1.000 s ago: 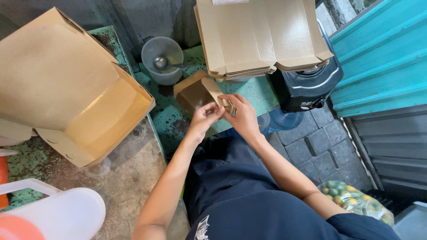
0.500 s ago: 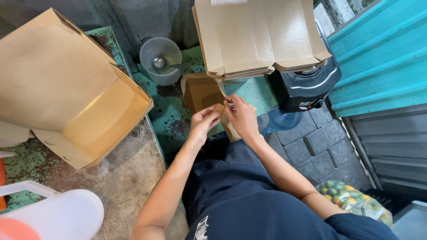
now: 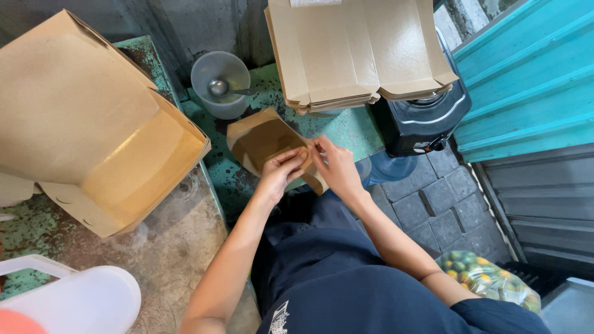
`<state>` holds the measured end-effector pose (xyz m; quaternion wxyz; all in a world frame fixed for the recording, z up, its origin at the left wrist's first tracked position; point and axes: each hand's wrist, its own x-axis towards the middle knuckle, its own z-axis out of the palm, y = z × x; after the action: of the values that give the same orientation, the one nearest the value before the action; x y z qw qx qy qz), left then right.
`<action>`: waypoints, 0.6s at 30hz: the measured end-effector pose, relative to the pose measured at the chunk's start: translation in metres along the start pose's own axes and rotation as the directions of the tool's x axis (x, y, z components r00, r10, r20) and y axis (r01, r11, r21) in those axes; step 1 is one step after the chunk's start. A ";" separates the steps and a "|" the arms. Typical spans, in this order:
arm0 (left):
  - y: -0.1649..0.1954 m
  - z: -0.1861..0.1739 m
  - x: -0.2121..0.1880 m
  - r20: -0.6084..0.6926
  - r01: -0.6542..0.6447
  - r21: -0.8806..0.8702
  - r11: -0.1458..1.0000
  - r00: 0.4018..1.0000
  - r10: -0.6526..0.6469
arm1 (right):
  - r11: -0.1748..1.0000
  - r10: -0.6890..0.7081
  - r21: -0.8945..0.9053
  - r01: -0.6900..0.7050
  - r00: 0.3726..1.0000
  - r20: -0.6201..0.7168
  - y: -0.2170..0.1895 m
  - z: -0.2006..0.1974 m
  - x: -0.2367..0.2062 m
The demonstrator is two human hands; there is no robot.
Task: The person folds flat cardboard sheets into small paper boxes by hand, folding the side flaps and tucking the top flaps to form the box shape. The finished boxes are stacked on a nearby surface.
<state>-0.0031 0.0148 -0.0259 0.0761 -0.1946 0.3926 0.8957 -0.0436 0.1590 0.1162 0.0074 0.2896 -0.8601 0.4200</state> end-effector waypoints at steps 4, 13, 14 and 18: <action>0.016 0.018 -0.008 -0.017 -0.096 0.032 0.995 0.995 0.097 | 0.996 0.030 0.090 -0.024 0.997 -0.072 0.016 0.001 -0.001; -0.030 -0.006 0.025 -0.074 -0.024 -0.019 1.000 0.997 0.022 | 0.932 0.198 0.315 -0.180 0.980 -0.026 0.080 0.039 -0.013; -0.038 -0.009 0.030 -0.057 -0.008 -0.047 0.999 0.998 0.005 | 0.927 0.218 0.311 -0.207 0.976 -0.001 0.086 0.038 -0.013; -0.056 -0.016 0.046 -0.076 -0.025 -0.089 0.996 0.997 0.019 | 0.907 0.172 0.371 -0.197 0.980 0.098 0.094 0.030 -0.007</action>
<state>-0.0240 0.0406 -0.0920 0.0425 -0.2270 0.3565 0.9053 -0.0783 0.1853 0.0277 -0.1155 0.2162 -0.7859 0.5677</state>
